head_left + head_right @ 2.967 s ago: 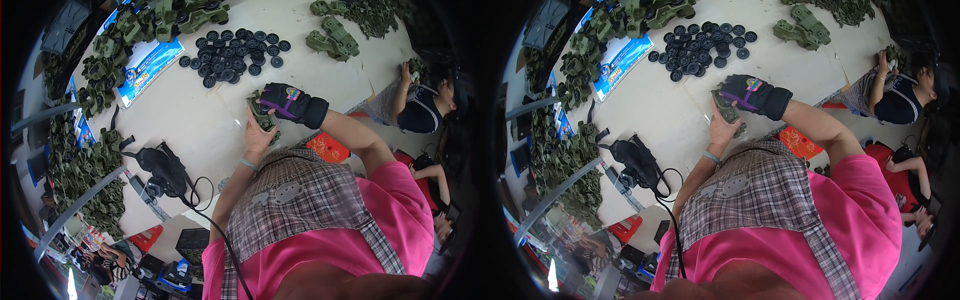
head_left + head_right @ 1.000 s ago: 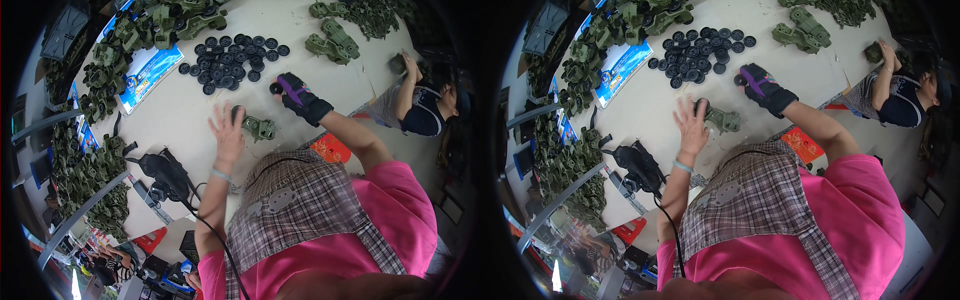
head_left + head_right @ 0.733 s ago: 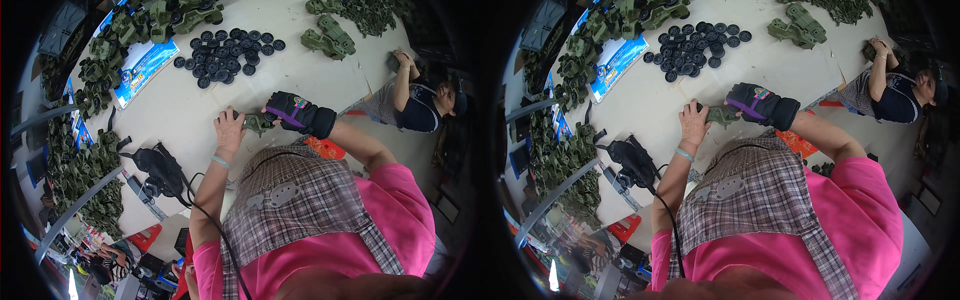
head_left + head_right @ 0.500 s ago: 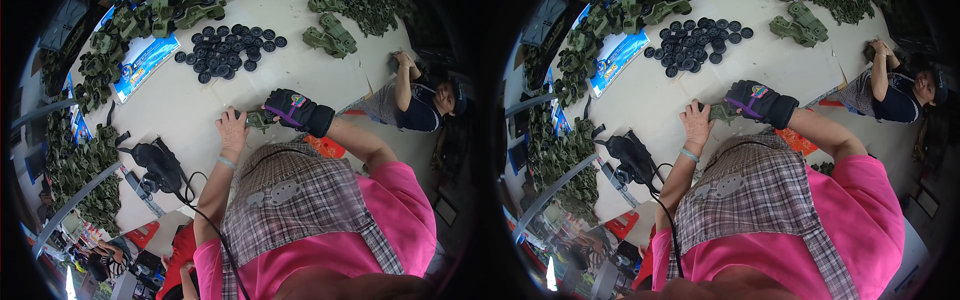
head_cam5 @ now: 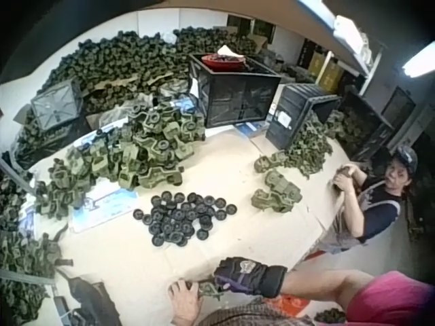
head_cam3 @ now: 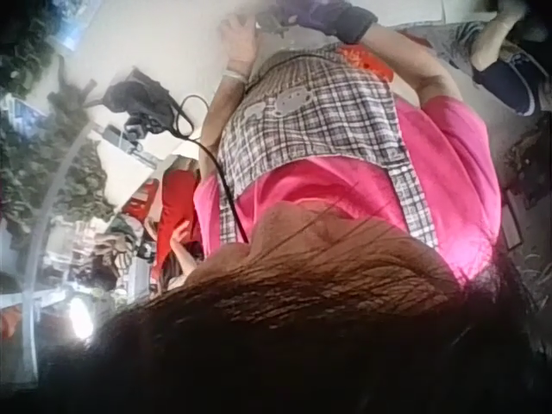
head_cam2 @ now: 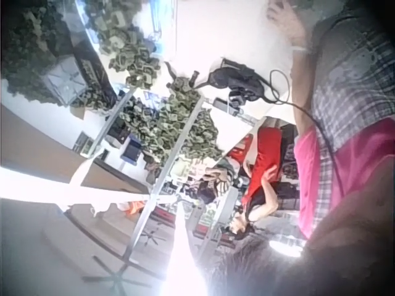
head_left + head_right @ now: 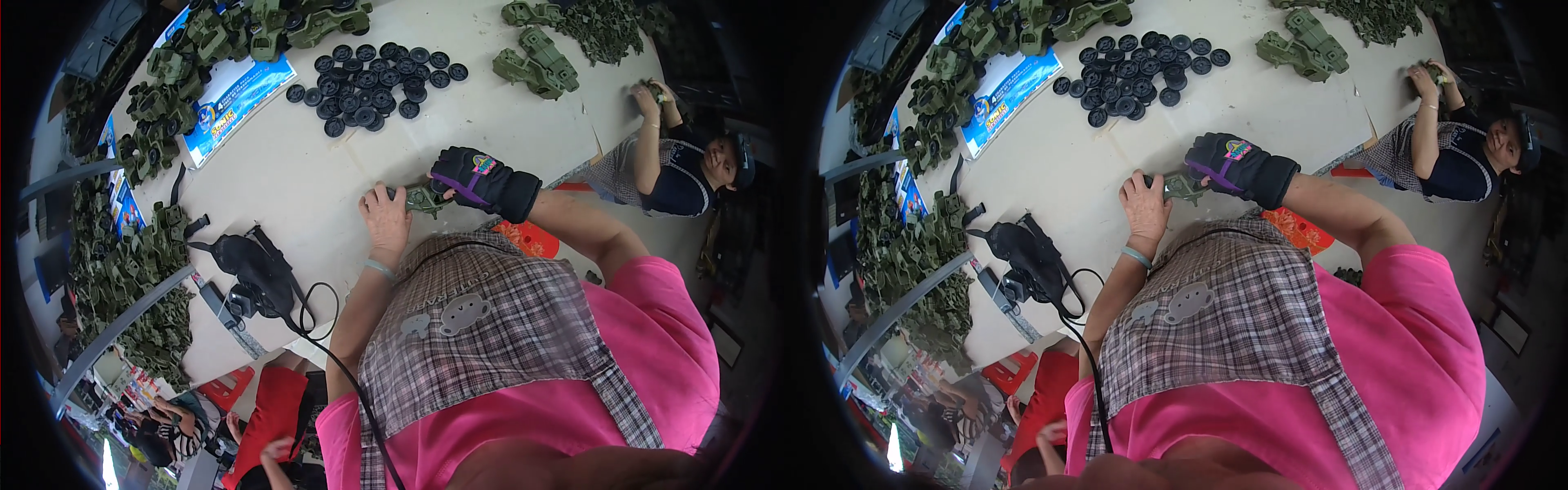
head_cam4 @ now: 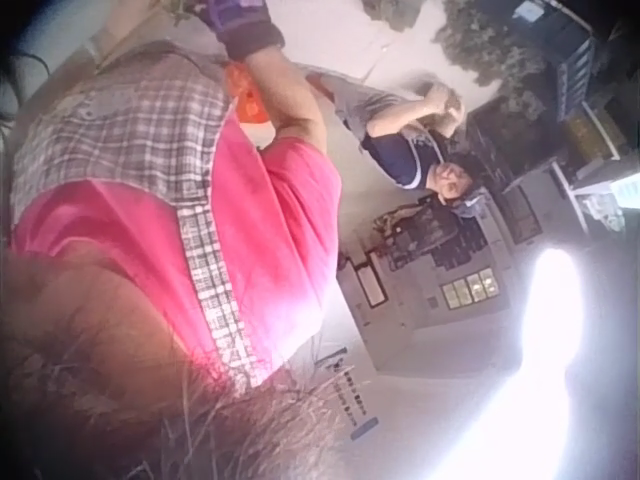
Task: The person assembles toy vehicles by picking up vehicle frames, attaching wheels onto them by hand, and placing the assembled toy vehicles into a pile on the table.
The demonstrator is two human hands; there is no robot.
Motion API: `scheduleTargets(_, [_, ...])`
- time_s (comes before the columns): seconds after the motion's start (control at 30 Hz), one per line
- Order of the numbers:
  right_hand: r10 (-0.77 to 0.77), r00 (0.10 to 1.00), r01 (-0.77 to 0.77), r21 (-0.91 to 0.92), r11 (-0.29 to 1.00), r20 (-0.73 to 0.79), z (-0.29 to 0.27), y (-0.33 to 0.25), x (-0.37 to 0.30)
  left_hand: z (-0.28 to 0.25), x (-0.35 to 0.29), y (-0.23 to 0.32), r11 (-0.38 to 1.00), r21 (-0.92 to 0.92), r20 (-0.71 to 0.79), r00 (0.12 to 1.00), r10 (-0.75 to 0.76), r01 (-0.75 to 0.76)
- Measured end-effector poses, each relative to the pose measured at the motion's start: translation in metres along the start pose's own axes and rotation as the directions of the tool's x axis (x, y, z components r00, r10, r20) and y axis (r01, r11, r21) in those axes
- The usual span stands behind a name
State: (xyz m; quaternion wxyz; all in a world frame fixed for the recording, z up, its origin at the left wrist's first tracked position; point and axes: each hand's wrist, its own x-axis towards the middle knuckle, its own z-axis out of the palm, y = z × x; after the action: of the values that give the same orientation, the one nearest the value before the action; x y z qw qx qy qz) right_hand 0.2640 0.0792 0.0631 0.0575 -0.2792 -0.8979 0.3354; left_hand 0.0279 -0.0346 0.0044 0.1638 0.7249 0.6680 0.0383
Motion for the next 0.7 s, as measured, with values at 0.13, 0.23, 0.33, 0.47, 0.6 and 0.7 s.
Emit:
scheduleTargets(0.13, [0.036, 0.999, -0.037, 0.026, 0.999, 0.026, -0.001, 0.000, 0.000, 0.001, -0.003, 0.001, 1.000, 0.012, -0.072, 0.997, 0.005, -0.005])
scheduleTargets(0.23, [0.101, 0.981, -0.095, 0.041, 0.995, -0.164, -0.007, -0.007, 0.021, 0.000, -0.004, 0.000, 1.000, -0.002, -0.083, 0.996, 0.012, -0.012])
scheduleTargets(0.33, [0.029, 0.986, -0.045, -0.096, 0.994, -0.166, 0.026, 0.007, 0.045, 0.003, 0.001, 0.002, 0.998, -0.053, -0.069, 0.998, 0.013, -0.017])
scheduleTargets(0.47, [0.165, 0.978, -0.173, -0.055, 0.983, -0.125, 0.045, -0.002, 0.058, 0.018, 0.000, -0.005, 0.999, 0.024, -0.139, 0.989, 0.042, -0.040])
scheduleTargets(0.6, [0.521, 0.853, -0.519, 0.054, 0.853, -0.031, 0.033, -0.023, 0.062, 0.025, -0.002, -0.006, 0.998, 0.046, -0.170, 0.984, 0.046, -0.039])
scheduleTargets(0.7, [0.599, 0.798, -0.598, 0.041, 0.801, -0.068, 0.036, -0.028, 0.059, 0.025, -0.003, -0.006, 0.998, 0.034, -0.168, 0.985, 0.048, -0.043])
